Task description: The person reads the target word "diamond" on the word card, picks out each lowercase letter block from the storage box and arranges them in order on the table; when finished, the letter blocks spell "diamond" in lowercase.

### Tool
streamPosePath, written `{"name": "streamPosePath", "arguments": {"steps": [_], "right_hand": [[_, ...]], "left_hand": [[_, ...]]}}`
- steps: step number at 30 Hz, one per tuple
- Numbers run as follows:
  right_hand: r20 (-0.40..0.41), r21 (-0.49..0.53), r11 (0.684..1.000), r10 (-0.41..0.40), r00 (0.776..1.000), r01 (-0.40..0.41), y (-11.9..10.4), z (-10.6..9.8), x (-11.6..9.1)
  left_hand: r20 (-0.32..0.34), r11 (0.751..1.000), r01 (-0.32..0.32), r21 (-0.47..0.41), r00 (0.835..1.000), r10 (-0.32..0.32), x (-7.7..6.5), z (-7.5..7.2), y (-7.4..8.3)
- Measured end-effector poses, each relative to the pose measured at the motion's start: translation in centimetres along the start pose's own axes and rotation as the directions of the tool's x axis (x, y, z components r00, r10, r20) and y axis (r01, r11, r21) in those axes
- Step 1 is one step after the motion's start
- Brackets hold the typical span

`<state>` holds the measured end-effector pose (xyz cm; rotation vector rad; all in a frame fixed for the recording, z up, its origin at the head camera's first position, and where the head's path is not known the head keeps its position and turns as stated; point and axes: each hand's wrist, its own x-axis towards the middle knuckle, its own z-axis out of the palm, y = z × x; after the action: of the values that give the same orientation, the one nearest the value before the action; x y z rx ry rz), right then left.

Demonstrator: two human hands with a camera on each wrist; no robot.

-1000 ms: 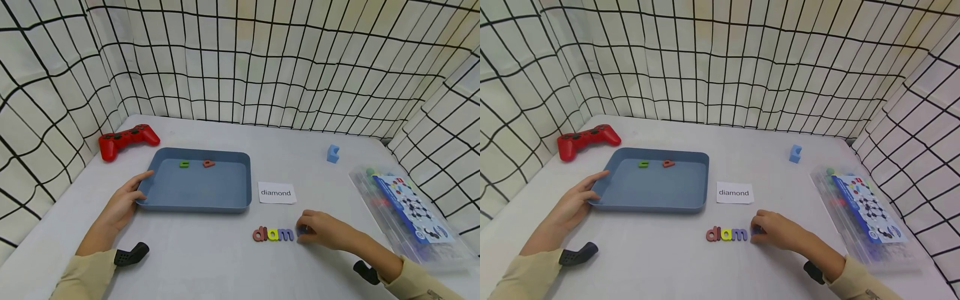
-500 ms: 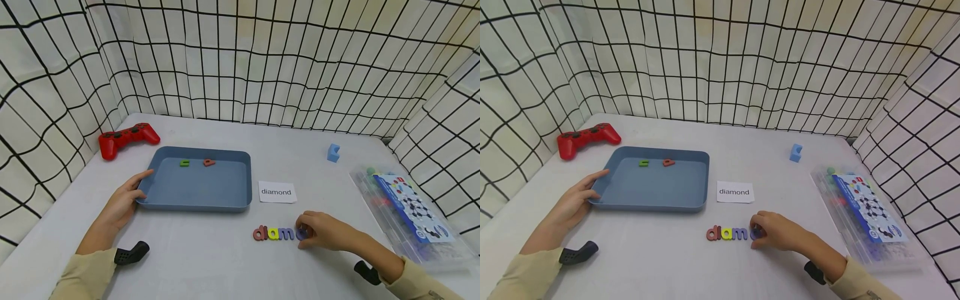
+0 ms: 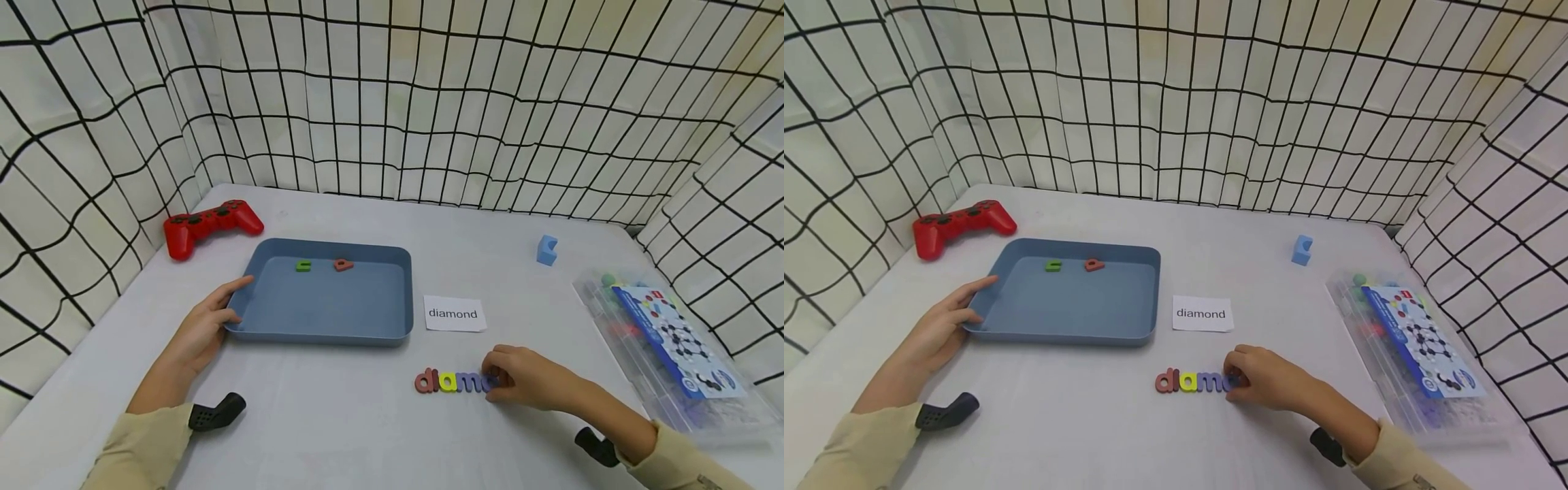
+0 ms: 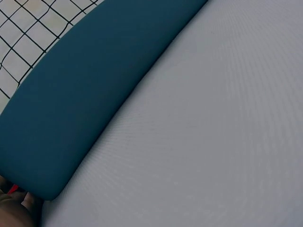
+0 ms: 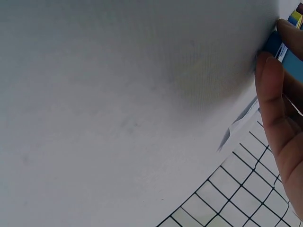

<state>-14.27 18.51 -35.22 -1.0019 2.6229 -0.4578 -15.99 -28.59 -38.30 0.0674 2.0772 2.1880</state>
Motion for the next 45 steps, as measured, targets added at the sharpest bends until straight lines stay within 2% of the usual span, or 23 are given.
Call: {"name": "streamPosePath", "arguments": {"steps": [16,20,25,28,33,41,45], "right_hand": [[-0.01,-0.023,0.999,0.03,1.0,-0.03,-0.4,-0.2,0.3],[-0.046,-0.067,0.997,0.037,0.998,-0.04,-0.8,-0.7,0.6],[-0.093,-0.163,0.986,0.01,0.996,-0.025,-1.3,-1.7,1.5],[-0.115,-0.178,0.984,-0.031,0.993,0.01,-1.7,-2.5,2.5],[-0.148,-0.157,0.981,-0.138,0.979,0.115,-2.5,-4.0,4.9],[-0.153,-0.069,0.955,-0.295,0.943,0.287,-4.3,-6.7,10.2],[-0.13,-0.042,0.942,-0.337,0.932,0.334,-5.4,-7.8,13.0]], "left_hand": [[-0.008,1.0,0.003,0.025,1.0,-0.003,-0.1,0.1,0.1],[-0.017,0.999,0.003,0.033,1.0,-0.003,-0.1,0.0,0.1],[-0.015,1.0,0.009,0.029,1.0,-0.008,0.0,0.0,0.0],[-0.013,1.0,0.01,0.028,1.0,-0.01,0.0,0.0,0.0],[-0.019,0.999,0.019,0.036,1.0,-0.018,-0.2,0.0,0.1],[-0.021,0.999,0.013,0.043,1.0,-0.012,-0.3,0.0,0.4],[-0.023,0.999,0.022,0.034,1.0,-0.021,-0.3,0.0,0.4]]}}
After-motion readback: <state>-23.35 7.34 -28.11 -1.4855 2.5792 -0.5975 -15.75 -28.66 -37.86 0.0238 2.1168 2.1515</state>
